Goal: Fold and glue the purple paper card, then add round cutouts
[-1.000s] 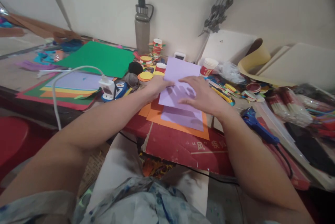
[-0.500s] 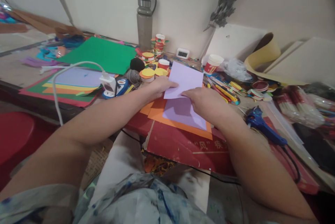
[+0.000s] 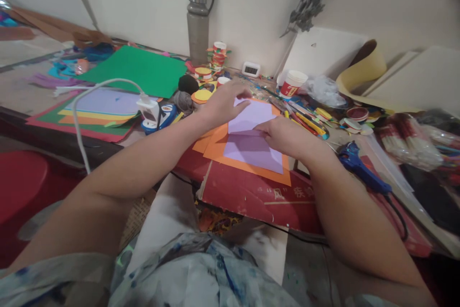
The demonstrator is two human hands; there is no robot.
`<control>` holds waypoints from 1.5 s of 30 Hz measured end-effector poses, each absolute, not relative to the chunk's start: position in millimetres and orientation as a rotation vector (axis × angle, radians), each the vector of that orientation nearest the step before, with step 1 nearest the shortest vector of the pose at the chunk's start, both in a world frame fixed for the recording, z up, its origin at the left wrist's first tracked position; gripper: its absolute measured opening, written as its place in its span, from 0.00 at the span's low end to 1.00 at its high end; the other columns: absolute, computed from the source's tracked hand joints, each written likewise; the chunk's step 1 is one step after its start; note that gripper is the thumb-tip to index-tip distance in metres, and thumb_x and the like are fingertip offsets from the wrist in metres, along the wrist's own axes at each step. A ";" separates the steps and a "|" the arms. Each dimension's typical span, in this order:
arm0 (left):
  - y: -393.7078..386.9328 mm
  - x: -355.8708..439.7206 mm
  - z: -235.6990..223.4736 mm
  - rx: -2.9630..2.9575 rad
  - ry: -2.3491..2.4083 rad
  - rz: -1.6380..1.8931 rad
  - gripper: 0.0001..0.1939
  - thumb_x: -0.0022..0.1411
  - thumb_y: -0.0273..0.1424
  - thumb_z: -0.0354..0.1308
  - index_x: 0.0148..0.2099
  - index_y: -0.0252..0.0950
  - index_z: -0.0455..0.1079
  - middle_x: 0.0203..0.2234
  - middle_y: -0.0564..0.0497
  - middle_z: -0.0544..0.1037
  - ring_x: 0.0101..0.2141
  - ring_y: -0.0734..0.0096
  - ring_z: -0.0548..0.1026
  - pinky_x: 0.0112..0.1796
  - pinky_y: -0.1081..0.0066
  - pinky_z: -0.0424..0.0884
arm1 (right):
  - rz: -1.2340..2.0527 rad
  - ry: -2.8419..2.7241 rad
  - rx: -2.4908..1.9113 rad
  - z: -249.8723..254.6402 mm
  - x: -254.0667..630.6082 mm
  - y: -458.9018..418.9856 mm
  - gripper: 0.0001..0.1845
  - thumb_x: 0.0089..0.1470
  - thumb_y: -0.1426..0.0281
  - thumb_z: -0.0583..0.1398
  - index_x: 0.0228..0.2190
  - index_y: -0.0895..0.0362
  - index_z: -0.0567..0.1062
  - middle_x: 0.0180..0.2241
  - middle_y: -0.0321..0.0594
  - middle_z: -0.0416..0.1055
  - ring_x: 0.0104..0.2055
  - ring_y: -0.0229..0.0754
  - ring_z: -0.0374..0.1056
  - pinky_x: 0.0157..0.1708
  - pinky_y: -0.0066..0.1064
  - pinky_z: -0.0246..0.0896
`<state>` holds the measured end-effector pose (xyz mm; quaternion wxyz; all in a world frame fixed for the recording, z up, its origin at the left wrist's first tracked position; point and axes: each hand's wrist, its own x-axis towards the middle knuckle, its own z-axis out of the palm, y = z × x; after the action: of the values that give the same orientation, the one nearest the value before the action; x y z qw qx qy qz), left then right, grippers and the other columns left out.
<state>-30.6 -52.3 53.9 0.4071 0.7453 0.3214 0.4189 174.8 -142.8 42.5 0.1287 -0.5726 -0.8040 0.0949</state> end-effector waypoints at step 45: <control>-37.1 -30.1 30.6 2.499 0.424 0.348 0.12 0.66 0.36 0.61 0.38 0.34 0.81 0.31 0.51 0.84 0.32 0.74 0.76 0.37 0.73 0.66 | 0.551 -2.503 -1.582 56.6 198.6 -165.5 0.12 0.59 0.65 0.63 0.41 0.48 0.86 0.50 0.38 0.85 0.51 0.48 0.79 0.54 0.41 0.71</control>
<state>-30.1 -37.1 30.6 0.2872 0.9356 0.1586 0.1304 198.6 -165.5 56.6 0.0648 -0.5241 -0.8294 0.1825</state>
